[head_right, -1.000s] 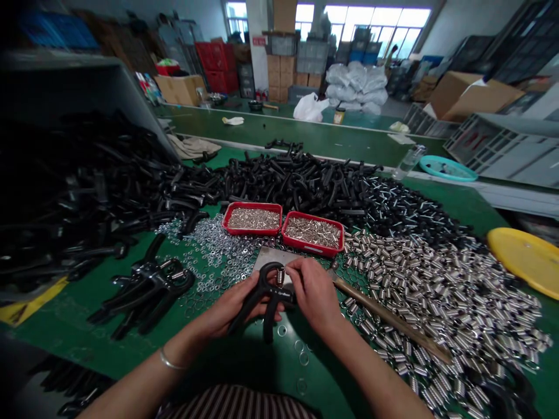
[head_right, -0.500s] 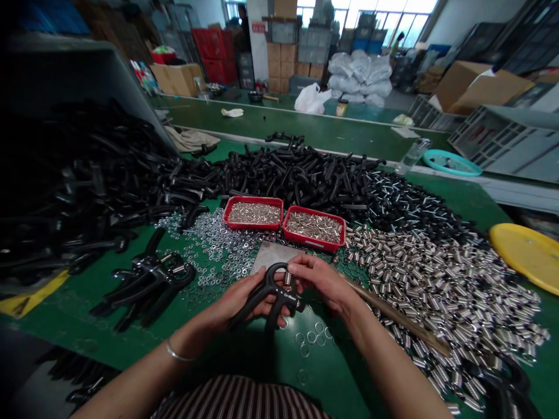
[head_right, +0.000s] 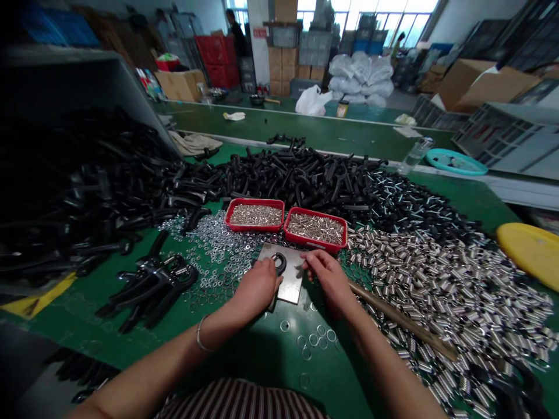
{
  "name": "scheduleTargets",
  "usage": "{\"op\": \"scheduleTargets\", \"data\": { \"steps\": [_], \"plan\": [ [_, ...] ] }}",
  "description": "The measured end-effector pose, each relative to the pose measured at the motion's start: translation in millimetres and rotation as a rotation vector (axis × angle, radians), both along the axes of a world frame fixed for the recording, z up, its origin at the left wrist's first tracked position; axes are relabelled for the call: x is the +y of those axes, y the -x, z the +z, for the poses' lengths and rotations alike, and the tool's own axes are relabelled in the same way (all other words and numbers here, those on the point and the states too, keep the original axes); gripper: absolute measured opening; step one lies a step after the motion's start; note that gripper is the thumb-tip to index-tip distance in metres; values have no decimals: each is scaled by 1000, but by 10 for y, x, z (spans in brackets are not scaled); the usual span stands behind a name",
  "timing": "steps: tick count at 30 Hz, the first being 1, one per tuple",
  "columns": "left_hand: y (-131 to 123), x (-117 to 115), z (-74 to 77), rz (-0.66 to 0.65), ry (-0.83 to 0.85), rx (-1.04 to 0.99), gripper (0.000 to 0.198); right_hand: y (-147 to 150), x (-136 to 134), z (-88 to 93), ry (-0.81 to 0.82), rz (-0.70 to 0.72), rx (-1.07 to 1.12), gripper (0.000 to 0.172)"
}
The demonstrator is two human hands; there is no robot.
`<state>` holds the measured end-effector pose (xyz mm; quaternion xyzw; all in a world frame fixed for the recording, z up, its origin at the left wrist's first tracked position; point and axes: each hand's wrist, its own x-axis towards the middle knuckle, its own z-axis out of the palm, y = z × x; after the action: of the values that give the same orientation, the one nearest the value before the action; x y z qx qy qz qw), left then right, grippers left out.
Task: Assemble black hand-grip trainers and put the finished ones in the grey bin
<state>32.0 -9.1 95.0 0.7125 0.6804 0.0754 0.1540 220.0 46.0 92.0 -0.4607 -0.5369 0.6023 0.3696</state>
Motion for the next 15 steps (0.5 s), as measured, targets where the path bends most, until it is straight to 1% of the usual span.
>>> {"op": "scheduleTargets", "data": {
  "steps": [2,3,5,7,9,11,12,13,15],
  "plan": [
    [-78,46,-87,-53,11,85,40,-34,-50,-64,-38,66,-57,33],
    [-83,58,-96,-82,1,97,40,-63,-80,-90,-61,92,-88,33],
    [-5,87,-44,-137,-19,88,38,-169,-135,-111,-111,105,-189,34],
    [191,186,69,-145,-40,68,33,-344,-167,-92,-186,67,-348,34],
    [466,406,183,-88,-90,77,32,-576,-175,-59,-298,11,-536,34],
    [749,719,262,-2,-151,137,34,-840,-178,-56,-425,-27,-708,35],
    [872,885,288,34,-154,171,33,-978,-183,-80,-477,-33,-784,35],
    [976,1042,308,61,-136,199,32,-1115,-186,-128,-522,-20,-850,36],
    [1120,1309,332,85,-101,229,27,-1377,-170,-301,-577,7,-960,35]
  ]
}}
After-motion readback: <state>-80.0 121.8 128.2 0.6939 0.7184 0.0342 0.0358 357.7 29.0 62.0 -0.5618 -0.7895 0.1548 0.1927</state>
